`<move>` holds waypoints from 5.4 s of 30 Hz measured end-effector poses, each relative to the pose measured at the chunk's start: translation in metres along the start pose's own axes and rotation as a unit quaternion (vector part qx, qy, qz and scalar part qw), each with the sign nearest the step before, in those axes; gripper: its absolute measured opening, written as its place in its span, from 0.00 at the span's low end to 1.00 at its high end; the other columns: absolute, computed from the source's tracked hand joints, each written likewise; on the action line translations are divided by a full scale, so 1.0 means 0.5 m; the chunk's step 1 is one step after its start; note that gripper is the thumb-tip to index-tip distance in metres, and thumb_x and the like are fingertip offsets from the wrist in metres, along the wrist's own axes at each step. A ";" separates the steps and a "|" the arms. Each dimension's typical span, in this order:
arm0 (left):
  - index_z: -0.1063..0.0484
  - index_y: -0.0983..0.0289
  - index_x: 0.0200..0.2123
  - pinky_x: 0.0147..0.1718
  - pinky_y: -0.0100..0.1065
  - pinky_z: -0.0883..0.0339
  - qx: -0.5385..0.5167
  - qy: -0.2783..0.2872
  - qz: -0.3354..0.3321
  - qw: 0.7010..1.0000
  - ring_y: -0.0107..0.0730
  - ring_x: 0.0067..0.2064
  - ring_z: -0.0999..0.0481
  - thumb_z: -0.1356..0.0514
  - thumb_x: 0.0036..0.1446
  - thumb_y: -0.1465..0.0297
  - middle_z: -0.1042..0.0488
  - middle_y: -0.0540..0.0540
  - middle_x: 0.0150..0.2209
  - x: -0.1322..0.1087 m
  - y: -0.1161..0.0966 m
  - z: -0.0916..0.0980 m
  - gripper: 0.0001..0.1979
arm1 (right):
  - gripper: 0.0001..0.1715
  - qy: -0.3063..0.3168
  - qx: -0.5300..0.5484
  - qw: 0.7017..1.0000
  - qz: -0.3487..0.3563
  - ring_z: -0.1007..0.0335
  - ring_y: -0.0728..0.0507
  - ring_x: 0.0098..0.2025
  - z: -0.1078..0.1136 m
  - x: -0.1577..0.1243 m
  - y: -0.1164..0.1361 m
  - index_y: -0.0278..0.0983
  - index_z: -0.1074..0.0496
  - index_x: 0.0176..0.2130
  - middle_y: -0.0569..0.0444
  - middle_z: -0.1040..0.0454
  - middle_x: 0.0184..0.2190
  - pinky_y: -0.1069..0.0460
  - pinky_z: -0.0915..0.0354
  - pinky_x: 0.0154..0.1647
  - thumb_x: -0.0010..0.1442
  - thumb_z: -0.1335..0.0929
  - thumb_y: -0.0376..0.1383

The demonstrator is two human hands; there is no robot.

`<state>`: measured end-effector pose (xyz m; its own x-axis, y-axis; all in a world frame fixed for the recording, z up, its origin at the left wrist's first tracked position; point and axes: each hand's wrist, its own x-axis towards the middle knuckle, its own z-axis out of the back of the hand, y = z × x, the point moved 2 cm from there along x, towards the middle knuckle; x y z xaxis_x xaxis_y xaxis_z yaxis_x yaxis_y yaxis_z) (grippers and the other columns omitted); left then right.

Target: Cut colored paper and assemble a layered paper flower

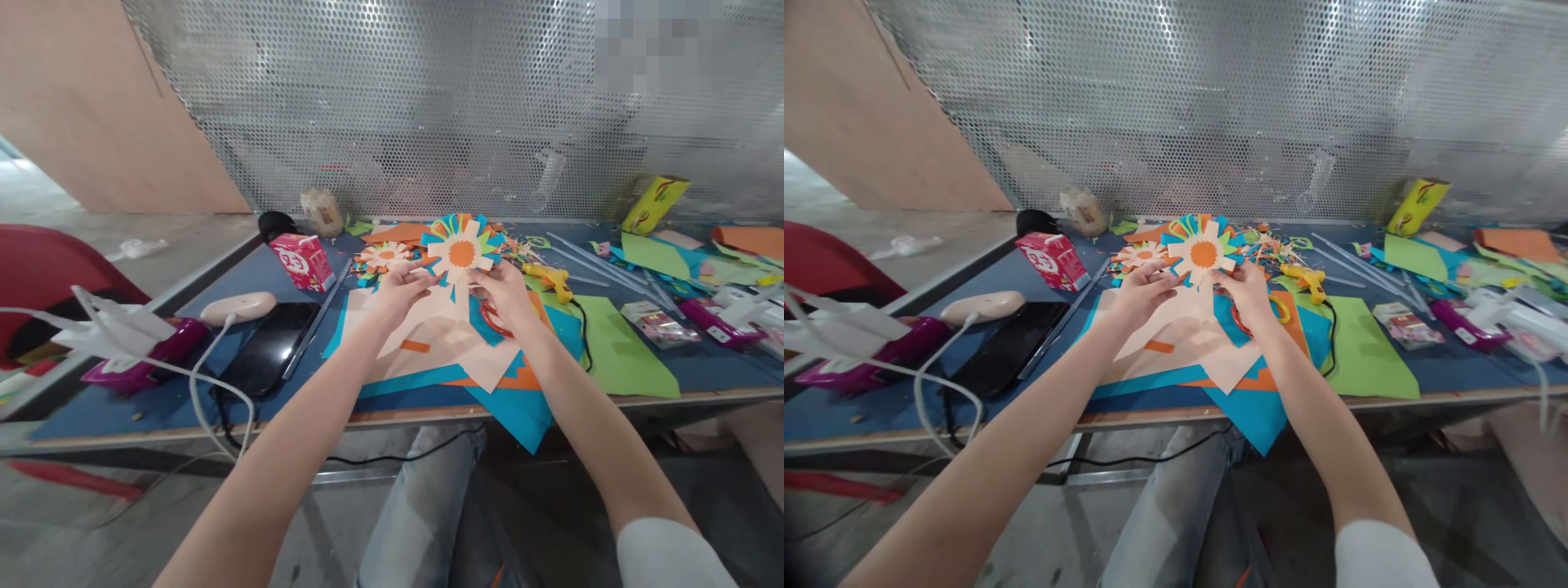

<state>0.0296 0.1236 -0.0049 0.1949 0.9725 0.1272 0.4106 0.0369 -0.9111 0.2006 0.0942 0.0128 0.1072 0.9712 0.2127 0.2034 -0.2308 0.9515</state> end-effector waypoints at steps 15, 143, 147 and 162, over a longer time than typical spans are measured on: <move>0.32 0.64 0.35 0.30 0.28 0.35 -0.039 0.012 0.013 0.999 0.23 0.27 0.27 0.31 0.32 0.74 0.32 0.44 0.20 0.003 0.002 0.000 0.22 | 0.20 -0.007 -0.019 1.000 0.014 0.28 0.47 0.31 0.002 0.003 -0.007 0.38 0.32 0.32 0.55 0.24 0.32 0.52 0.32 0.29 0.38 0.26 0.41; 0.31 0.65 0.29 0.21 0.24 0.36 -0.178 -0.147 0.002 0.973 0.21 0.22 0.29 0.32 0.37 0.74 0.28 0.46 0.22 0.020 -0.030 0.020 0.13 | 0.18 0.087 -0.785 0.612 0.041 0.34 0.39 0.46 0.099 -0.045 0.001 0.31 0.31 0.44 0.40 0.29 0.43 0.50 0.41 0.43 0.54 0.36 0.36; 0.30 0.64 0.31 0.22 0.25 0.35 -0.209 -0.139 0.014 0.968 0.22 0.22 0.29 0.33 0.40 0.76 0.28 0.46 0.22 0.018 -0.031 0.015 0.13 | 0.19 0.103 -0.790 0.604 0.021 0.32 0.39 0.43 0.101 -0.036 -0.008 0.29 0.31 0.42 0.40 0.28 0.40 0.50 0.41 0.42 0.57 0.37 0.41; 0.33 0.66 0.25 0.25 0.26 0.35 -0.218 -0.136 -0.008 0.966 0.20 0.22 0.29 0.33 0.38 0.75 0.28 0.46 0.22 0.023 -0.033 0.021 0.11 | 0.24 -0.038 -0.722 0.684 0.100 0.31 0.35 0.44 0.102 -0.055 0.021 0.30 0.34 0.45 0.39 0.27 0.40 0.46 0.37 0.42 0.50 0.34 0.40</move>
<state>0.0158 0.1366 0.0076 -0.0318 0.9992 -0.0232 0.7595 0.0090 -0.6505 0.2496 0.0620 0.0056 0.0541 0.9098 0.4114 -0.9894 -0.0067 0.1448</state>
